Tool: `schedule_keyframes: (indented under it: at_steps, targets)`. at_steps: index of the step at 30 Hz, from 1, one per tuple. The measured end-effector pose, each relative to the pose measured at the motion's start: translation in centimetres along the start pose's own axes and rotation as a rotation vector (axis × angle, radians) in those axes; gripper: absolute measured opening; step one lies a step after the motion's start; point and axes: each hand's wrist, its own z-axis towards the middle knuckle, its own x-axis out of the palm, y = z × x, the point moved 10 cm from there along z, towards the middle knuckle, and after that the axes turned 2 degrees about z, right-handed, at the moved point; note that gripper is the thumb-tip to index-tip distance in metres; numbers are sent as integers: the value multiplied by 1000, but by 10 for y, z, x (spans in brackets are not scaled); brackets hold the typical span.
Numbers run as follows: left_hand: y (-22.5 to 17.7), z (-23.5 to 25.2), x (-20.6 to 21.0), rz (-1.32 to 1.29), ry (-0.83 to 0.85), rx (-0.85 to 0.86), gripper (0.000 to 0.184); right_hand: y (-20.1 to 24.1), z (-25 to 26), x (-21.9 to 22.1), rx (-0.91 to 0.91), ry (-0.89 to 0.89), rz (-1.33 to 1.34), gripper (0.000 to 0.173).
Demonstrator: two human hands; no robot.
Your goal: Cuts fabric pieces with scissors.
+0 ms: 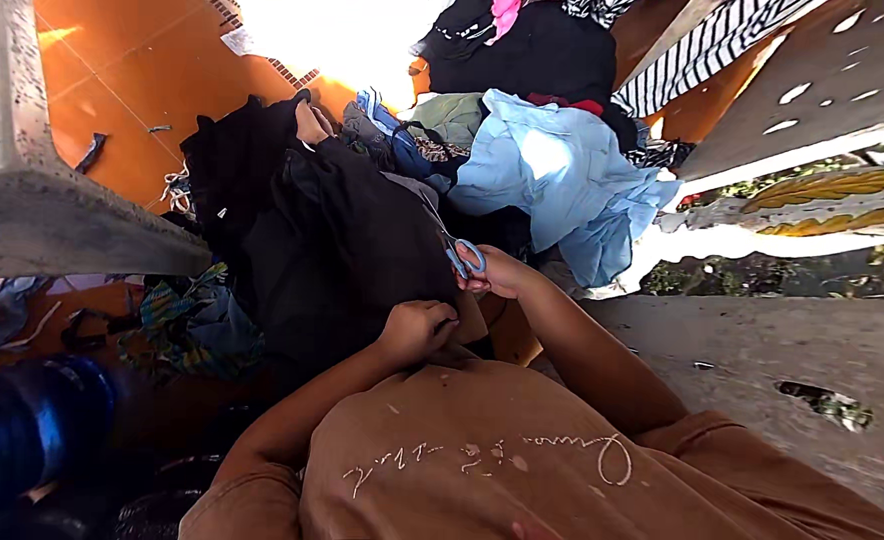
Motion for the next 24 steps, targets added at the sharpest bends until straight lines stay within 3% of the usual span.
schedule_keyframes:
  at_steps: [3,7,13,16,18,24]
  targets:
    - [1,1,0,-10,9,-6,13,7,-5,-4,-8,37,-62,29]
    - [1,1,0,-13,1,6,13,14,-3,-23,-60,-141,-157,10]
    - [-1,1,-2,-20,-9,30,14,15,-1,-34,-72,-184,-80,26]
    - [0,1,-2,-25,-9,29,14,34,-4,-45,-115,-323,-496,23]
    - [1,1,-2,-25,-12,30,13,50,-9,-44,-145,-401,-744,30]
    - [1,1,-1,-25,-20,36,14,57,-9,-33,-111,-452,-899,40]
